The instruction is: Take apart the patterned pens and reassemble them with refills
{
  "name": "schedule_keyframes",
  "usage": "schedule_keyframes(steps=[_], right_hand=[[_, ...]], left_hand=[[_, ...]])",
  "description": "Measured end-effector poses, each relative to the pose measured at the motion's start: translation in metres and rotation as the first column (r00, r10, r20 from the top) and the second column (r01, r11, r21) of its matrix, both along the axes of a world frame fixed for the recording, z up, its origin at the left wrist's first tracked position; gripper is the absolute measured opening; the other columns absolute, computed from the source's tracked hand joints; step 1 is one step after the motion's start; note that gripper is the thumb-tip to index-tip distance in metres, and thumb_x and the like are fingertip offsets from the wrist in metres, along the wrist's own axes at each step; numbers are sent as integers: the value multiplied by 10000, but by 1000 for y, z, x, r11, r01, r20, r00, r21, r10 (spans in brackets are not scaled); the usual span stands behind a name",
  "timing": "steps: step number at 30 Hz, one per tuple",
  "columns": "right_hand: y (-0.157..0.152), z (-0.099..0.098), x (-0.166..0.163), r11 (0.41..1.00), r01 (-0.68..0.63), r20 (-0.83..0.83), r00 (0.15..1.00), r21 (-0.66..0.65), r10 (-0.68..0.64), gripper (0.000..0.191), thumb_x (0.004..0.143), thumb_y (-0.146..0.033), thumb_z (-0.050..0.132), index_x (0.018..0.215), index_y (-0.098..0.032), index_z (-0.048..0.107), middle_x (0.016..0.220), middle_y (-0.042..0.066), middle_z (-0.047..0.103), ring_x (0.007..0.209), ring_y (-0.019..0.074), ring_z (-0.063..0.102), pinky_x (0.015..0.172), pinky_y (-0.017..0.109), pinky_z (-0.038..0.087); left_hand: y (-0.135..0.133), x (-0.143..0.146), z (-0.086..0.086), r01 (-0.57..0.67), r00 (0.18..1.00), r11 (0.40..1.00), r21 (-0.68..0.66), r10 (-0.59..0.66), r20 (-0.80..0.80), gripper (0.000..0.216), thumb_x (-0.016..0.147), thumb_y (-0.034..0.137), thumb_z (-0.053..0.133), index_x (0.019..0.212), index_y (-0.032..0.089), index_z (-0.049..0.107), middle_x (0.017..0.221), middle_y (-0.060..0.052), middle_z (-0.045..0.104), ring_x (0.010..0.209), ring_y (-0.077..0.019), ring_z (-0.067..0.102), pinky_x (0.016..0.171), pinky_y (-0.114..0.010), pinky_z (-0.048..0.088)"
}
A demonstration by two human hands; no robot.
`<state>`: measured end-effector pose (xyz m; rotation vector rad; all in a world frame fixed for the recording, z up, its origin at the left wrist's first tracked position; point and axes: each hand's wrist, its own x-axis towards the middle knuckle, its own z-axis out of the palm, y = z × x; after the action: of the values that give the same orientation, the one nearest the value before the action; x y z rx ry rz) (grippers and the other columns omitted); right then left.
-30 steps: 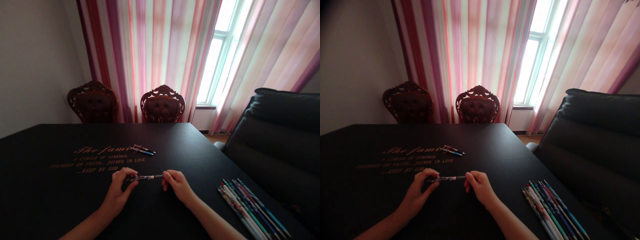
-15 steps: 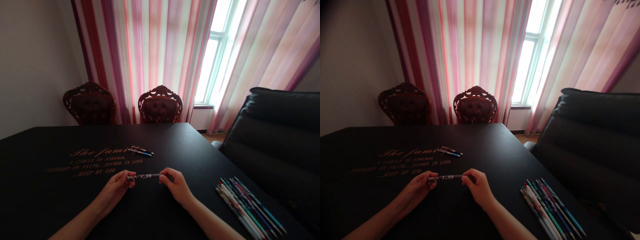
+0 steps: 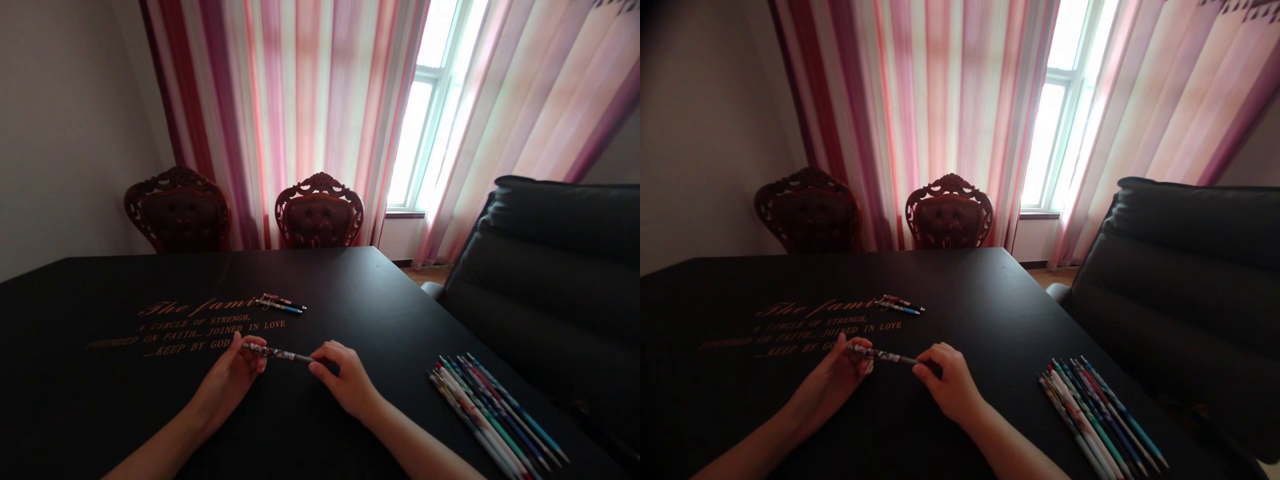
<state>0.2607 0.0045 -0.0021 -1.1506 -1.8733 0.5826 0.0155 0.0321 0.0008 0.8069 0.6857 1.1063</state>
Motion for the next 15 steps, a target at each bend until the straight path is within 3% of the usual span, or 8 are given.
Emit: schedule_keyframes(steps=[3,6,8,10,12,15], right_hand=[[-2,-1,-2,1000,2,36,999,25,-3,165,835,-223,683,999,-218,677,808,1,627,768,159,584,715,267,448],[-5,2,-4,997,17,154,988,71,-28,105,812,-198,707,910,-213,673,799,-1,635,769,160,574,709,269,440],[-5,10,-3,992,11,249,968,127,-42,87,815,-195,706,893,-212,670,816,5,659,806,169,581,761,288,437],[-5,24,3,981,26,319,944,190,-87,87,824,-210,697,907,-214,669,848,14,680,840,182,585,812,311,429],[-7,41,17,965,98,325,929,245,-176,66,842,-224,675,908,-215,668,866,20,686,851,189,586,837,327,423],[-23,61,59,916,304,203,911,262,-360,49,863,-231,638,901,-218,667,845,23,679,837,191,588,789,314,436]], left_hand=[[-2,1,-2,-2,996,998,62,8,-92,329,775,476,754,932,189,723,731,7,628,696,-114,545,695,-225,448],[-3,0,-7,6,980,994,107,16,-199,265,767,399,784,923,199,707,692,25,610,684,-103,527,676,-194,432],[-1,-1,-12,0,966,993,119,31,-256,312,737,414,802,942,200,703,709,16,630,703,-121,542,675,-202,444],[3,-2,-16,-7,946,990,138,51,-321,430,737,454,786,1085,227,675,797,2,670,796,-156,573,746,-226,470],[6,-1,-18,11,918,988,152,50,-393,499,718,493,783,1132,244,656,852,-7,696,874,-189,595,797,-244,482],[6,3,-15,39,882,984,173,48,-468,508,695,541,770,1100,248,678,834,-16,705,873,-213,608,789,-254,495]])
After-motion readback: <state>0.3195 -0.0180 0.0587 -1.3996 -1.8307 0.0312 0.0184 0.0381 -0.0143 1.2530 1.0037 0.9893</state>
